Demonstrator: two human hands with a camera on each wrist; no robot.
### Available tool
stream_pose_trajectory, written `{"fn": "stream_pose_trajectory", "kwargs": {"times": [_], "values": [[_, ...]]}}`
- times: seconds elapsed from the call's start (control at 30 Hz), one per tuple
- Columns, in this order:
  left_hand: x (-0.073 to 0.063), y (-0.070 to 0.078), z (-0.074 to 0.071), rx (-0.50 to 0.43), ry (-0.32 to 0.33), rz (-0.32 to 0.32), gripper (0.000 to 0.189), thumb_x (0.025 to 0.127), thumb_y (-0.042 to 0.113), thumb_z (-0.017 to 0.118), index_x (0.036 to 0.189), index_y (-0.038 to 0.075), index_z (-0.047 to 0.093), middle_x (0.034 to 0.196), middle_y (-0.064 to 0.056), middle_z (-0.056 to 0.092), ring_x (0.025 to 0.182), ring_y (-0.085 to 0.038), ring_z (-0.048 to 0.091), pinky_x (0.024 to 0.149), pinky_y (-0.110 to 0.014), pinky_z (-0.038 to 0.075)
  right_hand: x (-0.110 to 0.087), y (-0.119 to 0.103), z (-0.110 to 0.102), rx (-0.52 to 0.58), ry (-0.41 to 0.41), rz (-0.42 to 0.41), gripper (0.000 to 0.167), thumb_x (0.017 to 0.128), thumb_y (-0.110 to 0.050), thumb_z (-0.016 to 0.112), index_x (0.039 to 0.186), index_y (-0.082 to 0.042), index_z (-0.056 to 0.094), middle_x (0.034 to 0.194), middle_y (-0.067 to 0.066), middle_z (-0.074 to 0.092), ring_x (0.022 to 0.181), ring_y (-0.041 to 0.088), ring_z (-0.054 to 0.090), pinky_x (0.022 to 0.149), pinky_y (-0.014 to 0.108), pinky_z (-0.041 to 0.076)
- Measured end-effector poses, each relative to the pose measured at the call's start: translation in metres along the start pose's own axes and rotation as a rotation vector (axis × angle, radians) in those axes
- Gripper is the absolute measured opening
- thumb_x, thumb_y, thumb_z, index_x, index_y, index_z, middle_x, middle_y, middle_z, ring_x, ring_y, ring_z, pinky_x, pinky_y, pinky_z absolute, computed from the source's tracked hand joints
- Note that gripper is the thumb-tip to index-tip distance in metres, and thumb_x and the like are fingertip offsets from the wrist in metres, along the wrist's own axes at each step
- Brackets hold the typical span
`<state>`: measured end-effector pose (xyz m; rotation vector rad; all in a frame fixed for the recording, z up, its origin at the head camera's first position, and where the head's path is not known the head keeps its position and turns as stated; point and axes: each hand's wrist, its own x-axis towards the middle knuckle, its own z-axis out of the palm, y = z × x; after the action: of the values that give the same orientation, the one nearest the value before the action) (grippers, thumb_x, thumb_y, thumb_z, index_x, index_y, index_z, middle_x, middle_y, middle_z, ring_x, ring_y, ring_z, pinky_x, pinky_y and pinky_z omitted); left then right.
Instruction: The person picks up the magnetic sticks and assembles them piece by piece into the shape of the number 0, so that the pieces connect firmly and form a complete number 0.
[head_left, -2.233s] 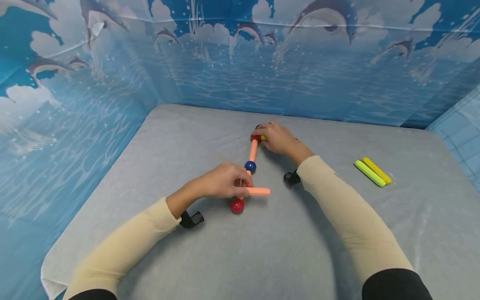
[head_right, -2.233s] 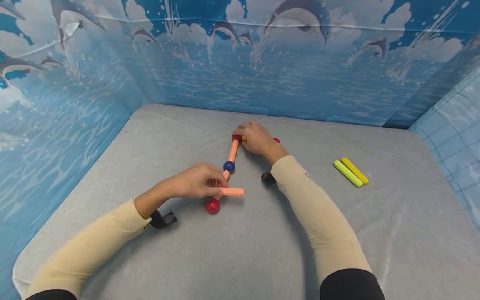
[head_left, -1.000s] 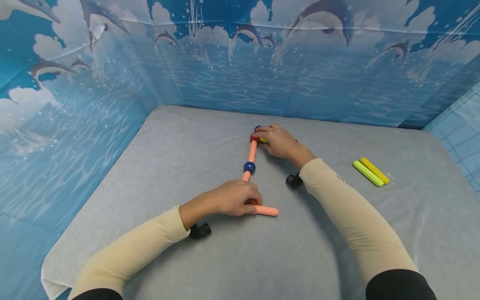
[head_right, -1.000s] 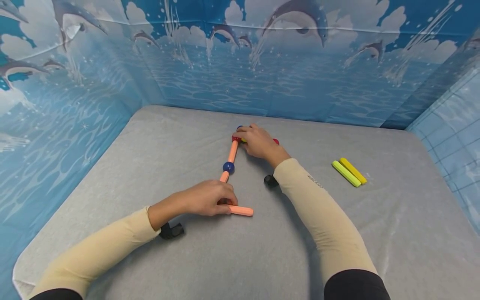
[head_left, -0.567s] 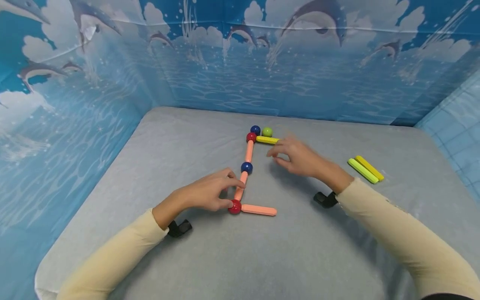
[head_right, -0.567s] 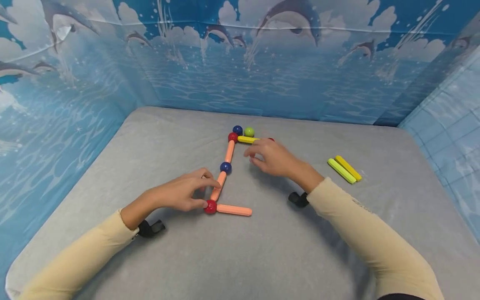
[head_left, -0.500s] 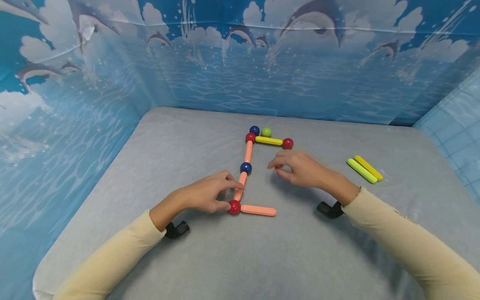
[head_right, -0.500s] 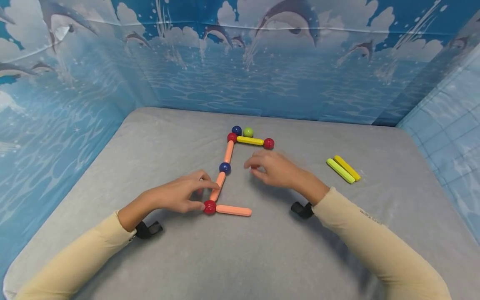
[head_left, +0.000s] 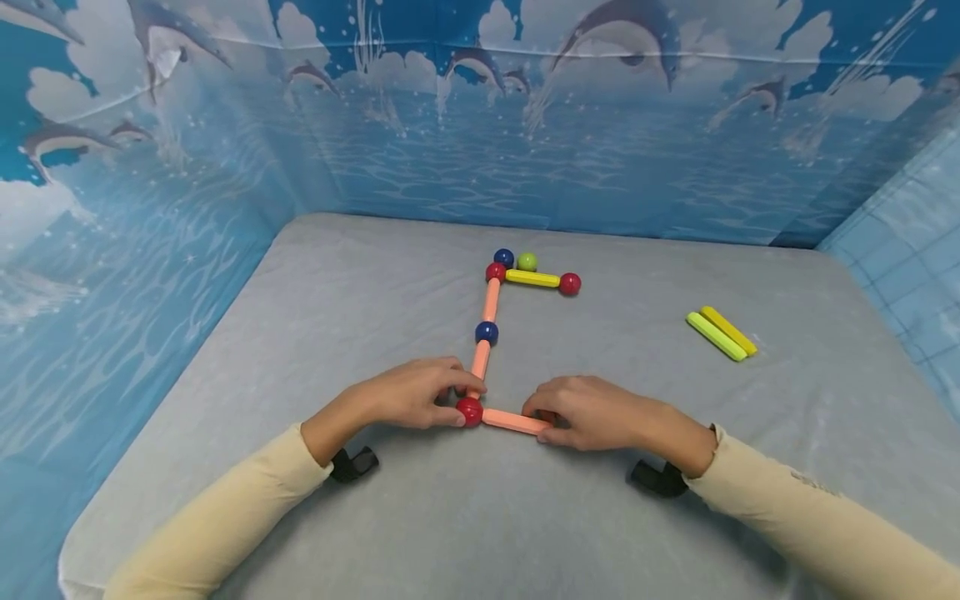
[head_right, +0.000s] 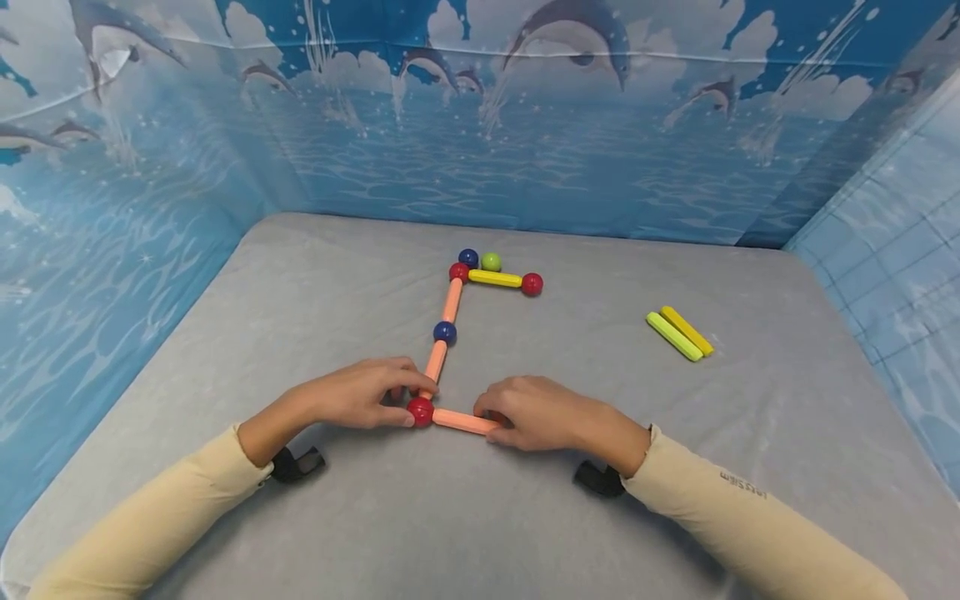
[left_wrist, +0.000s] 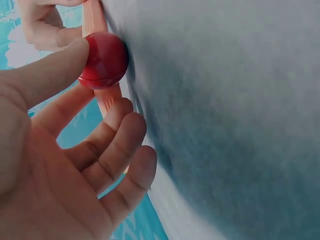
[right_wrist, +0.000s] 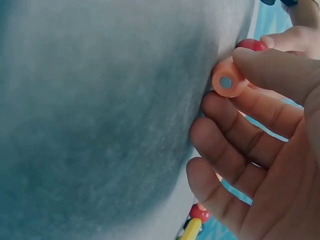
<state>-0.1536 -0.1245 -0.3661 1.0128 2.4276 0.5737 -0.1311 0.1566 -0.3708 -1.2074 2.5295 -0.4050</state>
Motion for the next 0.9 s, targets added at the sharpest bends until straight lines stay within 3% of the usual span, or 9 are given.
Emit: {"fn": "stream_pose_trajectory", "kwargs": {"times": [0.4,0.9], "values": [[0.0039,0.0000,0.0062,0.045,0.043,0.026,0.038,0.091,0.024,0.072,0.128,0.025,0.067,0.108,0.006,0.063,0.092,-0.012,0.056,0.077,-0.025,0.047,-0.0040,0.0051,0.0066,0.012,0.050,0.005,0.026,0.091,-0.024,0.071,0.116,-0.016,0.071,0.098,-0.009,0.067,0.083,0.004,0.055,0.075,0.025,0.051],[0.0014,0.0022,0.0092,0.048,0.107,0.025,0.034,0.090,0.024,0.074,0.124,0.024,0.070,0.103,0.006,0.066,0.089,-0.013,0.057,0.074,-0.025,0.045,-0.0046,0.0044,0.0062,-0.002,0.045,0.018,0.029,0.091,-0.027,0.071,0.118,-0.017,0.070,0.102,-0.008,0.069,0.085,0.004,0.055,0.078,0.027,0.052]]}}
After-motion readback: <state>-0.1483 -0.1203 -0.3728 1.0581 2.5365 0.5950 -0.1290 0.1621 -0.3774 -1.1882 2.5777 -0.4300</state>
